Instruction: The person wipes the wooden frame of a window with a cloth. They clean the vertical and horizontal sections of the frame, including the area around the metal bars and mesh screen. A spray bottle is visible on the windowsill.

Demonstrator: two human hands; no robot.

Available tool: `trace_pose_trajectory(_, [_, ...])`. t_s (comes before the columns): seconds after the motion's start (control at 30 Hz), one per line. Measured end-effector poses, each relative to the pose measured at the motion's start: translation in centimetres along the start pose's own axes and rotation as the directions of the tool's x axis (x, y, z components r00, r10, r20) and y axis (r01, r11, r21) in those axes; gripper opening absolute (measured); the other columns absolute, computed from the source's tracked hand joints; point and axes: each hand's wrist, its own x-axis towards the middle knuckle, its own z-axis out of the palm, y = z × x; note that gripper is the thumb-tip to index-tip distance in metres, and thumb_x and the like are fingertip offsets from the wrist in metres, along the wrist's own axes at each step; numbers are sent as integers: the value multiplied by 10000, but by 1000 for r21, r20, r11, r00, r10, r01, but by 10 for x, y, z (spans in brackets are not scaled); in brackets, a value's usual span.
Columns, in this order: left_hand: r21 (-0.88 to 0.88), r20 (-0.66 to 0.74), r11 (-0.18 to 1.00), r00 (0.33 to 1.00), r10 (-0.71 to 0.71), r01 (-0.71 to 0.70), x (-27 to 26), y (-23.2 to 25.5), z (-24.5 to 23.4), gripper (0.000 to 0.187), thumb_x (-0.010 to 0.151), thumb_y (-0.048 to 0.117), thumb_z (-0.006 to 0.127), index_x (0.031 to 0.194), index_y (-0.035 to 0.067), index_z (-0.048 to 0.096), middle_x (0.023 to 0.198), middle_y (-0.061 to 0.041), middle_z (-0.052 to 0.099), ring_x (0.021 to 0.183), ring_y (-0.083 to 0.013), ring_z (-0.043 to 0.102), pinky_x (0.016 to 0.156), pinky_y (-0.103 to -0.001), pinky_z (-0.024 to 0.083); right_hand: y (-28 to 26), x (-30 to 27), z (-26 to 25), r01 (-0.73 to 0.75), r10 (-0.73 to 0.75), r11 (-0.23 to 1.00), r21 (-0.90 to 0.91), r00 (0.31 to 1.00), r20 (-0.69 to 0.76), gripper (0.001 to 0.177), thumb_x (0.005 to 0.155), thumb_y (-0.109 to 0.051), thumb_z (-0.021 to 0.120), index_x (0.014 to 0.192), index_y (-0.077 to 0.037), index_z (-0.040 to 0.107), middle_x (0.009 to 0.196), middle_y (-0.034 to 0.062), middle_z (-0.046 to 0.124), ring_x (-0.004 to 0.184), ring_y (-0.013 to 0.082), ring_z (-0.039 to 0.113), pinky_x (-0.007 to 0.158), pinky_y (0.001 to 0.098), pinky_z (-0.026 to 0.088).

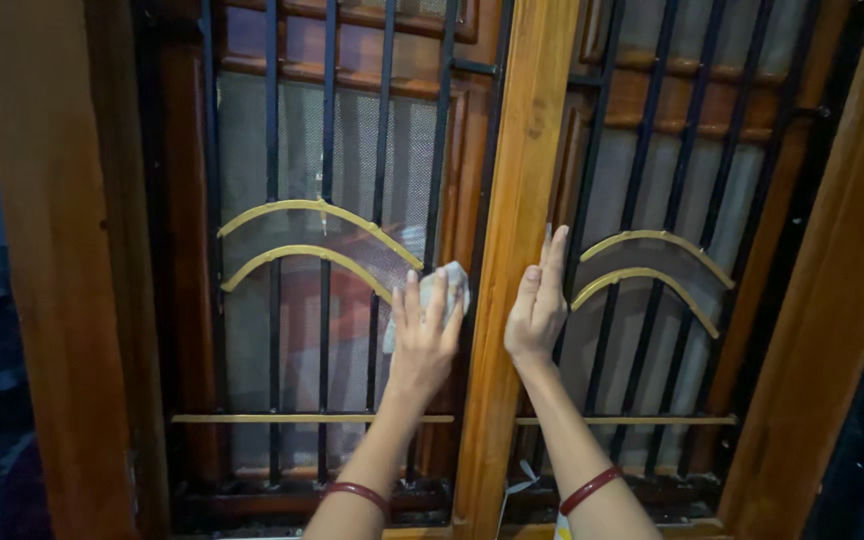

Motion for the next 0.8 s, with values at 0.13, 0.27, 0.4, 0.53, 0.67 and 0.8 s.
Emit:
trace_pose_trajectory(0.13, [31, -26, 998, 998, -48, 49, -22, 13, 17, 414, 904, 65, 607, 1313, 37, 659, 1565, -209, 453, 1438, -594, 336, 1119, -743, 341, 1, 0, -1, -20, 19, 1000, 12, 1000, 11, 548, 1161, -237, 308, 1647, -20, 180, 1657, 227, 390, 1543, 324, 405, 1252, 380, 360])
trace_pose_trajectory(0.27, [-34, -27, 994, 994, -102, 101, -46, 24, 16, 421, 908, 31, 608, 1327, 7, 646, 1570, -195, 454, 1441, -602, 329, 1114, -704, 392, 3, -1, 1, 15, -15, 999, 39, 1000, -1, 542, 1169, -227, 308, 1647, -1, 187, 1676, 233, 354, 1565, 326, 372, 1272, 384, 336])
trace_pose_trajectory(0.4, [-83, 40, 991, 994, -97, 100, -76, 29, 5, 461, 889, -7, 588, 1347, -21, 640, 1567, -214, 451, 1418, -625, 340, 1124, -644, 416, 4, -1, 1, 15, -15, 997, 69, 1000, 1, 541, 1173, -211, 313, 1645, 20, 186, 1694, 237, 313, 1582, 328, 331, 1288, 385, 305])
trace_pose_trajectory(0.53, [-103, 102, 987, 988, -117, 127, -100, 35, -2, 450, 869, 1, 595, 1315, -28, 647, 1556, -214, 456, 1400, -631, 349, 1123, -635, 400, 4, -3, 1, -21, 20, 999, 50, 1000, 4, 538, 1165, -198, 321, 1643, 14, 194, 1688, 226, 330, 1575, 319, 351, 1281, 377, 322])
trace_pose_trajectory(0.67, [-118, 132, 979, 979, -154, 169, -115, 42, 3, 405, 869, 12, 602, 1265, -35, 666, 1548, -225, 464, 1388, -631, 361, 1119, -620, 408, 3, -2, 1, -11, 12, 1000, 6, 1000, -10, 524, 1153, -179, 337, 1631, 13, 244, 1682, 236, 325, 1568, 334, 355, 1258, 380, 340])
trace_pose_trajectory(0.8, [-116, 232, 977, 962, -147, 177, -129, 44, 4, 246, 914, 53, 619, 1128, -61, 667, 1517, -252, 481, 1370, -617, 385, 1100, -622, 421, 2, -3, 2, 87, -93, 979, -184, 995, -28, 507, 1138, -140, 368, 1617, 11, 306, 1675, 213, 357, 1574, 379, 339, 1299, 450, 301])
